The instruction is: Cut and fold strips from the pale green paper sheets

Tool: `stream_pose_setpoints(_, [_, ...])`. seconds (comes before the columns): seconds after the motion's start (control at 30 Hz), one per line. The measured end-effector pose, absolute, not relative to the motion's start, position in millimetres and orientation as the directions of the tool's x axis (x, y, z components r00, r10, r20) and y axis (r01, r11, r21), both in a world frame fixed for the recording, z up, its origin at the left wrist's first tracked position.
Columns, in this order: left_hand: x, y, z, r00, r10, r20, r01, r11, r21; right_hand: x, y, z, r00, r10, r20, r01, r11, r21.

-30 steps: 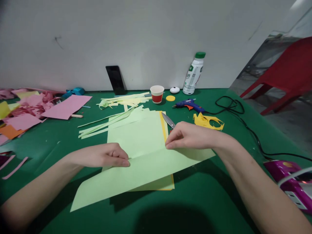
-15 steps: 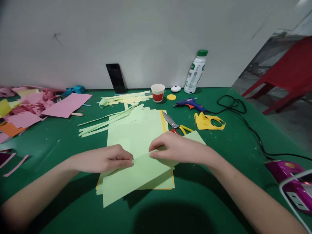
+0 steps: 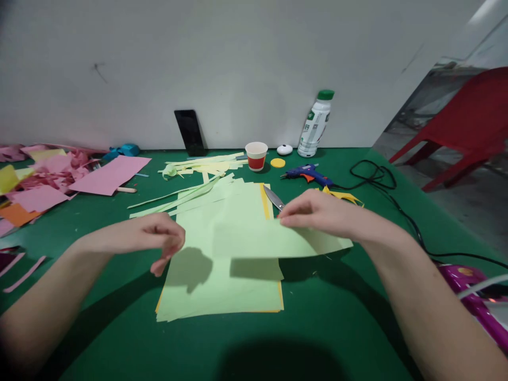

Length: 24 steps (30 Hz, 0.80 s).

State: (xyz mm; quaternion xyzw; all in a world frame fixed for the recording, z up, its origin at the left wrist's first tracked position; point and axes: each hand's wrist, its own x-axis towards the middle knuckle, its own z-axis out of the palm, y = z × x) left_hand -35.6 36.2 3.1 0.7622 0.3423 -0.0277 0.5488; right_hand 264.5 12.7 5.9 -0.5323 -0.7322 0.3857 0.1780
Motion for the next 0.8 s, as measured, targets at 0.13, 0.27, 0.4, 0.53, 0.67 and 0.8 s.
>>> stream_pose_setpoints(0.13, [-29.2, 37.4, -1.8, 0.675, 0.721, -0.154, 0.438, -0.224, 0.871, 261.7, 10.4, 17.9, -0.222, 0.950, -0.217, 0.178, -0.179, -0.967])
stream_pose_setpoints(0.27, [-4.2, 25.7, -14.5, 0.668, 0.744, 0.016, 0.290, -0.280, 0.915, 235.9, 5.9, 12.9, -0.315, 0.926, -0.205, -0.132, -0.257, -0.957])
stream_pose_setpoints(0.4, [22.1, 19.2, -25.3, 0.630, 0.774, 0.064, 0.038, -0.113, 0.993, 197.2, -2.8, -16.1, -0.646, 0.719, -0.259, -0.301, -0.551, -0.779])
stream_pose_setpoints(0.53, [34.2, 19.4, -27.5, 0.533, 0.846, -0.018, -0.125, 0.100, 0.987, 171.5, -16.1, -34.9, -0.696, 0.660, -0.283, -0.259, -0.599, -0.758])
stream_pose_setpoints(0.67, [25.4, 21.9, -18.2, 0.514, 0.851, -0.108, -0.098, 0.183, 0.978, 181.4, -9.7, -29.3, -0.499, 0.840, -0.211, -0.173, -0.335, -0.926])
stream_pose_setpoints(0.8, [13.9, 22.6, -7.6, 0.533, 0.820, -0.210, 0.210, 0.112, 0.971, 202.8, 2.4, -17.2, -0.338, 0.941, -0.001, -0.165, -0.060, -0.984])
